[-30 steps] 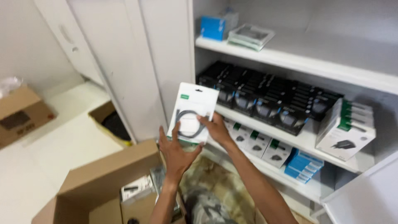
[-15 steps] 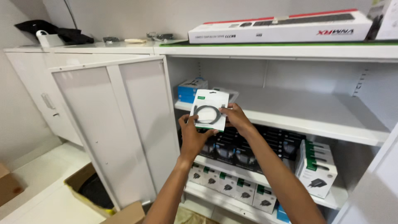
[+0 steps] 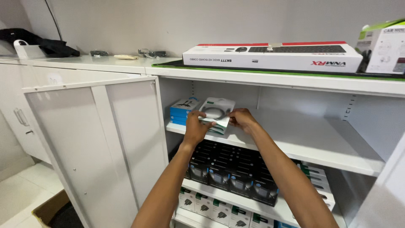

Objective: The person scans several boxed items and a packaged cable with a handheld scanner, then places them onto a white shelf and into a cardboard box.

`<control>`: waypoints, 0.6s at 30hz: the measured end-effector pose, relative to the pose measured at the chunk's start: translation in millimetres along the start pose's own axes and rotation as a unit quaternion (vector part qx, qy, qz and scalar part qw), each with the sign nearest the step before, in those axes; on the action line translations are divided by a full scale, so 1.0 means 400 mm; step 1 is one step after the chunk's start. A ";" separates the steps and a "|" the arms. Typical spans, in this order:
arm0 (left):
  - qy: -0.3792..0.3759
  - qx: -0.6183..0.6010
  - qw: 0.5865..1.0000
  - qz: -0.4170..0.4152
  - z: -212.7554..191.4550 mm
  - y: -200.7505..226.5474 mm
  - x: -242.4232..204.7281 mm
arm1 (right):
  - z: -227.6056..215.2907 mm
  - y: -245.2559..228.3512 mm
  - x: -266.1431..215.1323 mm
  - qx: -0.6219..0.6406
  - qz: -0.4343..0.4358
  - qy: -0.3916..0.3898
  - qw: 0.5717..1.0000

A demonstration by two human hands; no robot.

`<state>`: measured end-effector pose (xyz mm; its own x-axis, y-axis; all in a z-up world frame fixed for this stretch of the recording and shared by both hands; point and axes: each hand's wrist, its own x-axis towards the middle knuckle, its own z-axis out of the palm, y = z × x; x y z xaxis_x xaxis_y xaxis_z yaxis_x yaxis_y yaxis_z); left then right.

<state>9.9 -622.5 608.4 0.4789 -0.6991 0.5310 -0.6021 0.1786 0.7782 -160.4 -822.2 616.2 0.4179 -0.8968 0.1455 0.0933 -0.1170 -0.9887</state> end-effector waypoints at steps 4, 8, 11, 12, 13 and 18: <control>-0.007 0.035 0.999 0.013 0.006 -0.007 0.072 | -0.005 0.006 0.072 0.008 0.015 0.011 1.000; -0.063 0.213 0.975 0.008 0.011 0.032 0.046 | -0.016 -0.029 0.006 -0.150 0.031 0.005 0.988; -0.103 0.315 0.943 0.025 0.006 0.046 0.031 | -0.016 -0.066 -0.031 -0.291 0.042 0.005 0.956; -0.110 0.337 0.933 0.053 0.013 0.036 0.031 | -0.021 -0.064 -0.033 -0.322 0.044 0.009 0.946; -0.112 0.338 0.933 0.050 0.018 0.025 0.038 | -0.020 -0.078 -0.043 -0.322 0.047 0.007 0.946; -0.160 0.420 0.885 0.125 0.056 -0.039 0.077 | -0.001 -0.151 -0.121 -0.374 -0.016 -0.014 0.927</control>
<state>19.9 -662.4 605.1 0.1399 -0.8942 0.4253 -0.9901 -0.1285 0.0556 -186.7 -772.1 668.9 0.4504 -0.8774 0.1653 -0.5430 -0.4162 -0.7294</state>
